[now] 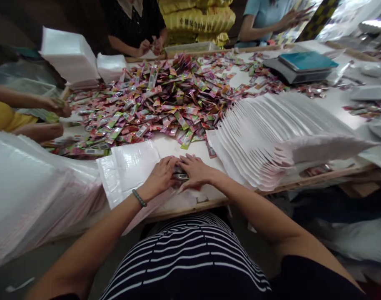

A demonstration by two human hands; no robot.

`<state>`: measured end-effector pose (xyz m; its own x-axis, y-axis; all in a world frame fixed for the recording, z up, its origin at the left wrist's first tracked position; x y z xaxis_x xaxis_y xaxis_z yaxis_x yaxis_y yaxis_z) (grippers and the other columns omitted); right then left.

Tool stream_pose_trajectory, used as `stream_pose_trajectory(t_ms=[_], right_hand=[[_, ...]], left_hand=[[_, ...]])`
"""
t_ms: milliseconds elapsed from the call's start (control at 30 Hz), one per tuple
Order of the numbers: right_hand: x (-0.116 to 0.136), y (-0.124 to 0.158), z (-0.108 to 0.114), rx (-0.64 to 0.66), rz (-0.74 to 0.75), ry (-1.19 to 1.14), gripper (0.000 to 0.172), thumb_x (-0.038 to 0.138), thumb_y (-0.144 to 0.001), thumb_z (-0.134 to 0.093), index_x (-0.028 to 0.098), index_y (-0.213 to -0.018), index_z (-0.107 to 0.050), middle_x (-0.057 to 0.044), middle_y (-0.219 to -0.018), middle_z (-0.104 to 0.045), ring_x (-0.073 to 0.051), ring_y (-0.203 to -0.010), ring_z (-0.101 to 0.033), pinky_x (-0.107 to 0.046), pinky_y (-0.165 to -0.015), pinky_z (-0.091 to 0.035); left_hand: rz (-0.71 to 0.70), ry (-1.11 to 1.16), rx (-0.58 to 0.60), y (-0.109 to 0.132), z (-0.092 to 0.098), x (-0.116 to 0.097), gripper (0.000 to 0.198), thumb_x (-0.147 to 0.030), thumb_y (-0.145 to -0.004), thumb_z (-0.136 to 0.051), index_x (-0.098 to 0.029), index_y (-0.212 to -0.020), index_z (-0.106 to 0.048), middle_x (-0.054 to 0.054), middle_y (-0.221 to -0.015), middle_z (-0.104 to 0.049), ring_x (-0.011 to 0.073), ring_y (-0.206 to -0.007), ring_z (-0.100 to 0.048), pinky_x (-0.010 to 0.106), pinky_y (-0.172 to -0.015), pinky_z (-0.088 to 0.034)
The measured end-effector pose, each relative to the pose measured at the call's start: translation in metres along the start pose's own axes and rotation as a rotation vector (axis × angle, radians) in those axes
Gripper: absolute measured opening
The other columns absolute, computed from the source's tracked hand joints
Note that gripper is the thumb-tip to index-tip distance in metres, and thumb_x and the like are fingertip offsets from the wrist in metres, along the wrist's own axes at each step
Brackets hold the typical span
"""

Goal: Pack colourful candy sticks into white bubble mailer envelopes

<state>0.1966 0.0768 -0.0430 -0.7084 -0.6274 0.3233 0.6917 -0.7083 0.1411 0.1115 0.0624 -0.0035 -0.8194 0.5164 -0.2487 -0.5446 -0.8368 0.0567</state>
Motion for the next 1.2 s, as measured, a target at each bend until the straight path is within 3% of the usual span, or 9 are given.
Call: stream_pose_trajectory(t_ms=[67,167,300,400,567,733,1000,1100,1200], right_hand=[[0.008,0.003,-0.011,-0.030,-0.005,0.074,0.099,0.066,-0.071,-0.067,0.018,-0.150,-0.032,-0.021,-0.153,-0.030,-0.043,-0.138,-0.026,-0.058,-0.105,-0.028],[0.015,0.008,-0.016,-0.124,-0.006,0.118,0.073,0.054,-0.087,-0.055,0.020,-0.149,-0.034,-0.018,-0.151,-0.036,-0.037,-0.135,-0.032,-0.053,-0.104,-0.029],[0.019,0.016,-0.013,-0.198,0.002,0.124,0.058,0.042,-0.094,-0.047,0.018,-0.146,-0.037,-0.018,-0.143,-0.045,-0.032,-0.124,-0.042,-0.049,-0.100,-0.029],[0.021,0.018,-0.007,-0.237,0.002,0.141,0.059,0.042,-0.095,-0.045,0.015,-0.146,-0.036,-0.019,-0.139,-0.049,-0.032,-0.117,-0.046,-0.050,-0.101,-0.025],[0.028,0.017,-0.007,-0.216,0.025,0.184,0.055,0.031,-0.097,-0.041,0.008,-0.146,-0.034,-0.022,-0.129,-0.055,-0.030,-0.106,-0.052,-0.041,-0.088,-0.033],[0.009,0.013,-0.006,-0.282,-0.106,0.133,0.049,0.031,-0.100,-0.035,0.007,-0.142,-0.040,-0.020,-0.110,-0.064,-0.027,-0.098,-0.057,-0.037,-0.084,-0.037],[-0.053,0.057,0.020,-0.773,-0.441,-0.555,0.035,0.036,-0.091,-0.049,0.018,-0.118,-0.063,-0.007,-0.090,-0.070,-0.021,-0.075,-0.062,-0.032,-0.066,-0.049],[-0.035,0.075,0.028,-0.822,-0.354,-0.726,0.032,0.040,-0.089,-0.052,0.020,-0.111,-0.065,-0.001,-0.078,-0.066,-0.016,-0.063,-0.056,-0.028,-0.057,-0.047],[0.001,0.071,0.029,-0.684,-0.174,-0.700,0.026,0.038,-0.088,-0.054,0.020,-0.103,-0.066,0.000,-0.077,-0.065,-0.015,-0.065,-0.056,-0.027,-0.059,-0.046]], left_hand=[[-0.008,-0.027,-0.002,0.015,0.020,-0.008,0.064,-0.034,-0.078,-0.067,-0.020,-0.132,-0.037,0.014,-0.136,-0.043,0.0302,-0.126,-0.042,0.046,-0.102,-0.040],[-0.021,-0.153,0.037,0.058,0.040,-0.018,0.054,-0.034,-0.079,-0.065,-0.024,-0.128,-0.046,0.014,-0.140,-0.041,0.0335,-0.125,-0.041,0.049,-0.100,-0.040],[0.043,-0.334,0.181,0.112,0.032,0.000,0.052,-0.009,-0.080,-0.050,-0.027,-0.129,-0.050,0.013,-0.136,-0.049,0.0310,-0.116,-0.050,0.047,-0.092,-0.045],[0.097,-0.414,0.225,0.124,0.029,0.021,0.050,-0.005,-0.082,-0.041,-0.021,-0.127,-0.053,0.015,-0.122,-0.057,0.0275,-0.102,-0.057,0.043,-0.084,-0.048],[0.061,-0.505,0.229,0.118,0.031,0.029,0.052,-0.012,-0.079,-0.051,-0.020,-0.130,-0.051,0.016,-0.127,-0.054,0.0325,-0.109,-0.054,0.045,-0.084,-0.049],[0.107,-0.513,0.210,0.107,0.032,0.035,0.050,-0.003,-0.086,-0.037,-0.017,-0.133,-0.047,0.010,-0.100,-0.061,0.0219,-0.089,-0.061,0.034,-0.077,-0.052],[-0.029,-0.364,0.083,0.051,0.033,-0.005,0.037,-0.008,-0.093,-0.033,-0.023,-0.114,-0.059,0.013,-0.130,-0.049,0.0189,-0.088,-0.063,0.034,-0.076,-0.054],[0.007,-0.357,0.144,0.038,0.026,-0.006,0.031,-0.010,-0.093,-0.035,-0.015,-0.094,-0.065,0.015,-0.119,-0.055,0.0216,-0.090,-0.064,0.037,-0.078,-0.054],[0.096,-0.281,0.113,0.031,0.034,-0.001,0.037,-0.005,-0.090,-0.034,-0.017,-0.112,-0.061,0.012,-0.125,-0.056,0.0201,-0.094,-0.066,0.034,-0.081,-0.055]])
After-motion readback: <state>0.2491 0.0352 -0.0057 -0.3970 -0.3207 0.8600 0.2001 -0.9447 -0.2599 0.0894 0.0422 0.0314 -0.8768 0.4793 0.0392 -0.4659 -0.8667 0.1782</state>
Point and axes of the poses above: each hand's wrist, its own y-axis away from the middle knuckle, its own z-axis out of the back of the hand, x = y × z, the point moved 9 cm from there along -y, towards the middle knuckle
